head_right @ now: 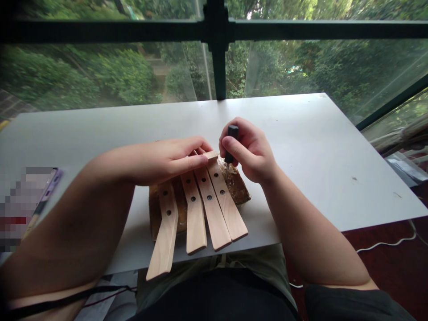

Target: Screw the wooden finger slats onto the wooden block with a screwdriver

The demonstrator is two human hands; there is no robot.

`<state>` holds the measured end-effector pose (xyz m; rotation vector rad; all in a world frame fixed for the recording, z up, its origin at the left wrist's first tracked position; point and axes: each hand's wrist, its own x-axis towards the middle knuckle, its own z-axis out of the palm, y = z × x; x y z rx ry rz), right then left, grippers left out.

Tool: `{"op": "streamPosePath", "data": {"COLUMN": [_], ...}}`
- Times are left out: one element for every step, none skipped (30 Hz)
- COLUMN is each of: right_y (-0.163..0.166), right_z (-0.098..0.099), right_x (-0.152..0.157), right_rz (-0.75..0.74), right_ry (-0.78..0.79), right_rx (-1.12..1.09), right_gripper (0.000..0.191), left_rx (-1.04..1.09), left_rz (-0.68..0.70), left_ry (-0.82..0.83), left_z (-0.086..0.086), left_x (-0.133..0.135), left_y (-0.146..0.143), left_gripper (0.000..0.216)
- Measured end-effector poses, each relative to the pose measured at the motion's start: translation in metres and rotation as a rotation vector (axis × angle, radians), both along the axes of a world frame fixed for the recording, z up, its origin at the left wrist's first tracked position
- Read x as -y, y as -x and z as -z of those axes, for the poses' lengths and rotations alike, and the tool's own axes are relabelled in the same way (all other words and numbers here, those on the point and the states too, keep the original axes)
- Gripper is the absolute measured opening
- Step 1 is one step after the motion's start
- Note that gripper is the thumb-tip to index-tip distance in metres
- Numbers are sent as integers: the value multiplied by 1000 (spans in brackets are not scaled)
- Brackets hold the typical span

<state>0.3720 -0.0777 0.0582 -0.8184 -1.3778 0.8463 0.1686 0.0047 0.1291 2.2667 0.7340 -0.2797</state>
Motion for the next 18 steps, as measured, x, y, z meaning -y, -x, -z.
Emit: {"op": "streamPosePath", "data": {"right_y": [0,-1,-1,-2,-2,-2,-3,-3,-3,-3,-3,-3,-3,-2,-2,-2,-1,-1], "right_z": [1,2,3,4,5,5,5,5,5,5,6,6,6,6,7,7,8,8], "right_x": [-1,-2,-3,-5,-6,-7,-8,-8,-9,-9,-9,-9,-8,-8,-8,-8,-9,-9], "right_rz": [16,41,75,120,173,233,293,352,404,445,471,485,486,475,455,428,398,370], "right_ry": [-12,-27,-44,-65,-86,-106,-129,-153,-177,-198,-213,-222,-226,-225,-223,-218,-210,-201], "right_rx": [2,3,7,13,25,43,66,89,109,122,129,129,125,120,114,108,101,95], "right_gripper": [20,19,19,19,19,20,21,23,25,26,26,26,26,26,25,24,23,22], "left_rx": [-4,-7,-10,-10,-10,-11,-12,-15,-18,-21,-23,-26,-28,-29,-29,-30,-29,-29], "left_rz": [0,-1,-1,-1,0,1,1,1,0,-2,-5,-6,-7,-9,-10,-11,-11,-11], "left_ry": [1,-1,-6,-12,-20,-26,-30,-32,-33,-35,-38,-40,-40,-37,-33,-27,-22,-19], "left_z": [0,0,0,0,0,0,0,0,0,0,0,0,0,-1,-1,-1,-1,-1], "left_x": [0,0,0,-1,-1,-1,-1,-1,-1,-1,-1,-1,-1,0,0,0,0,0], "left_y": [0,0,0,1,1,1,1,1,1,1,1,0,0,0,0,0,0,0], "left_gripper": [58,58,59,60,60,60,60,60,61,61,62,62,63,63,62,62,61,59]}}
